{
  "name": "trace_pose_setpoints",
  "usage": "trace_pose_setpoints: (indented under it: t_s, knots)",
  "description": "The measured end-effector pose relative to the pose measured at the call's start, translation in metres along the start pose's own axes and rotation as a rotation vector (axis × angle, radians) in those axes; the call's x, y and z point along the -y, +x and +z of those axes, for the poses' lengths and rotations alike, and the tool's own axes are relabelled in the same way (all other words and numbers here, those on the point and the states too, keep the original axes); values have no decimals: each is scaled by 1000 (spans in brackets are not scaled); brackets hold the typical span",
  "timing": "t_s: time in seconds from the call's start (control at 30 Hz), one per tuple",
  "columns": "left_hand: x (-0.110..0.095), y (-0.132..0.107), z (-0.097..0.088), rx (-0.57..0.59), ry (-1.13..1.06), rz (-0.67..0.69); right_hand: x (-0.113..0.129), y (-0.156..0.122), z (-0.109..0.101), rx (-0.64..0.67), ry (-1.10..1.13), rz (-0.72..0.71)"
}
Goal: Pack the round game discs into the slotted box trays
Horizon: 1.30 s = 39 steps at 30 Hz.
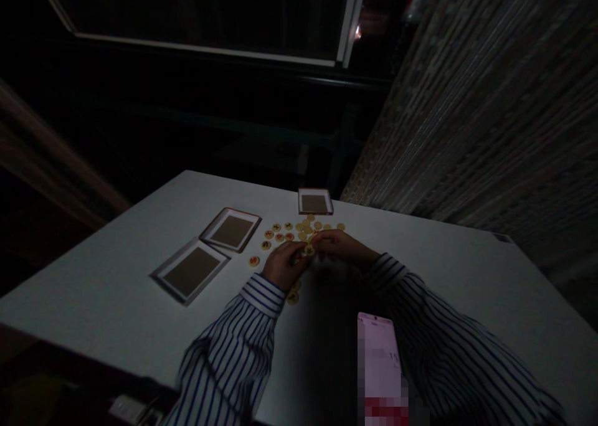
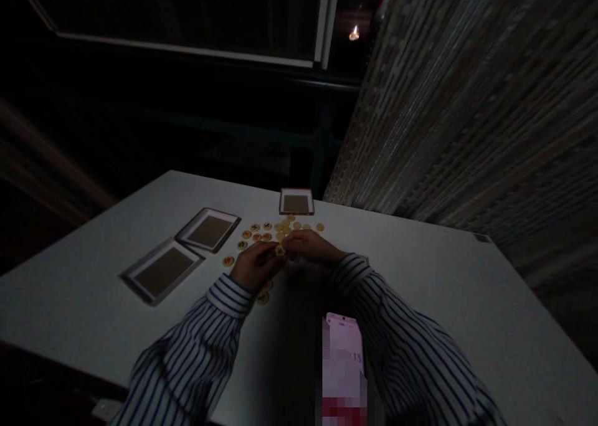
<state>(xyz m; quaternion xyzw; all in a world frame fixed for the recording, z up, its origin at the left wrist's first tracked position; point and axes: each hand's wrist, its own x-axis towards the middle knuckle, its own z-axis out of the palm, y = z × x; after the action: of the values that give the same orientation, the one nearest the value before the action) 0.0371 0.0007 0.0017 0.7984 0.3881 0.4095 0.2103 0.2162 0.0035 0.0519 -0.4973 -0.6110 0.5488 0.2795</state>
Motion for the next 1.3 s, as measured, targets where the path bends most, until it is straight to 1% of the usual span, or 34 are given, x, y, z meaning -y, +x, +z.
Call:
trace_pose_setpoints:
  t_s: [0.13,0.3,0.47,0.53,0.67,0.83,0.93,1.03,1.1,1.23,1.3]
  knots:
    - [0,0,0,-2,16,9,3,-1,0,-6,3,-11]
    - [2,-1,1,-6,26,32,0,0,1,-41,30,-9]
    - [3,-1,2,3,29,41,-4,1,0,-35,14,-60]
    - [4,-1,3,17,42,35,-5,1,-1,-29,-58,-98]
    - [8,-2,3,22,80,17,-9,3,-4,-73,-329,-179]
    - [12,0,1,-39,94,-44,-18,6,-7,-83,-677,-224]
    - [15,0,0,-45,108,-82,-19,6,-5,-73,-838,-204]
    - [17,0,0,-40,113,-94,-19,6,-2,-66,-927,-131]
    - [18,0,-1,-62,113,-82,-19,6,-1,-67,-960,-104]
    - [18,1,-3,-119,122,-73,-18,4,1,-49,-1047,-101]
    - [18,2,-4,-123,127,-75,-17,4,2,-29,-1104,-108]
